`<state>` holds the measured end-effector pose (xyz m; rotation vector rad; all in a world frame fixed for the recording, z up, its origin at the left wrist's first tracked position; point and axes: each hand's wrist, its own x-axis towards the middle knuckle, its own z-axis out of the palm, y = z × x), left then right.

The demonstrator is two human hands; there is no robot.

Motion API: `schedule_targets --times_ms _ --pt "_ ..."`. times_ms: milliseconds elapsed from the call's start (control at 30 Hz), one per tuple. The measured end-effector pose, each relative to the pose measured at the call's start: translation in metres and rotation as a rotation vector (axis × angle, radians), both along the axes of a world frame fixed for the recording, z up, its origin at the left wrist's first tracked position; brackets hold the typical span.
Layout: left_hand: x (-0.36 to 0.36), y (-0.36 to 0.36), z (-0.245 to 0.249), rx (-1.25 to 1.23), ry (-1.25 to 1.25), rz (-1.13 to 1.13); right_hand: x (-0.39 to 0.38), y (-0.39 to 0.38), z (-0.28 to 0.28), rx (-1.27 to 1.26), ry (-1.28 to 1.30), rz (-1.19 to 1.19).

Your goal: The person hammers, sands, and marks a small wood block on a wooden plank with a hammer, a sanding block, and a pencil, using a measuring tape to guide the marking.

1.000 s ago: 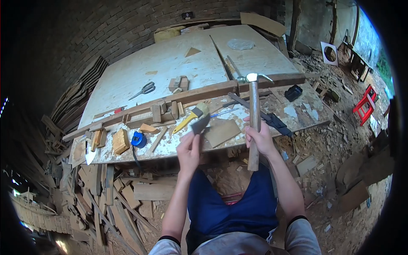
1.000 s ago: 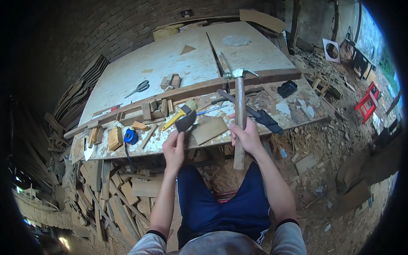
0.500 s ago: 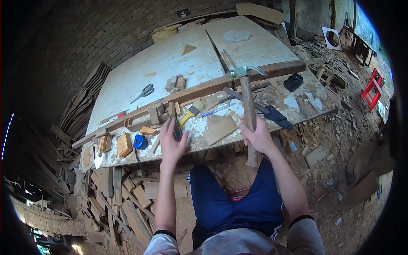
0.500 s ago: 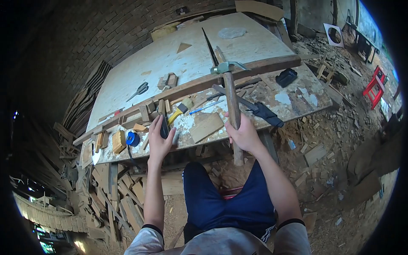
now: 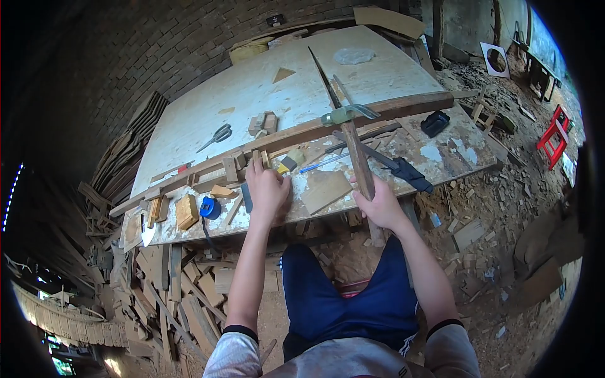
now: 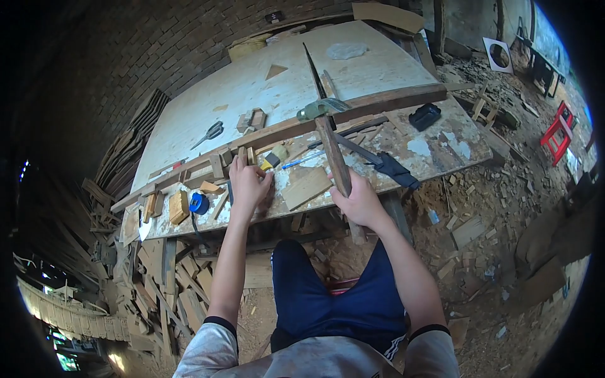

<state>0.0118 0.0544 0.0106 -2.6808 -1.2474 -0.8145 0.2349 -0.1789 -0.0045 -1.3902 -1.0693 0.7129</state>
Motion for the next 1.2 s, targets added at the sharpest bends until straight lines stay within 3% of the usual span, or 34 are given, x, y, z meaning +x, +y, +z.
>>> schedule_targets --times_ms 367,467,633,800,900,1000,1200 --pt "0.002 0.024 -0.009 -0.087 0.066 -0.075 0.001 -0.002 0.004 -0.007 0.032 0.030" --pt "0.007 0.015 -0.004 0.098 0.033 -0.126 0.001 -0.001 0.003 -0.008 0.040 0.039" --pt "0.023 -0.026 0.021 -0.234 -0.280 -0.325 0.000 -0.002 0.008 -0.024 0.056 0.043" --pt "0.038 -0.058 -0.004 -0.529 -0.590 -0.423 -0.001 -0.001 0.005 -0.046 0.055 0.028" --pt "0.040 -0.067 -0.011 -0.523 -0.681 -0.505 -0.001 -0.001 0.005 -0.053 0.049 0.025" --pt "0.034 -0.055 -0.022 -0.460 -0.605 -0.548 -0.001 0.000 0.000 -0.051 0.037 0.013" --pt "0.037 -0.059 -0.022 -0.471 -0.610 -0.466 0.001 0.003 -0.005 -0.018 0.006 0.009"
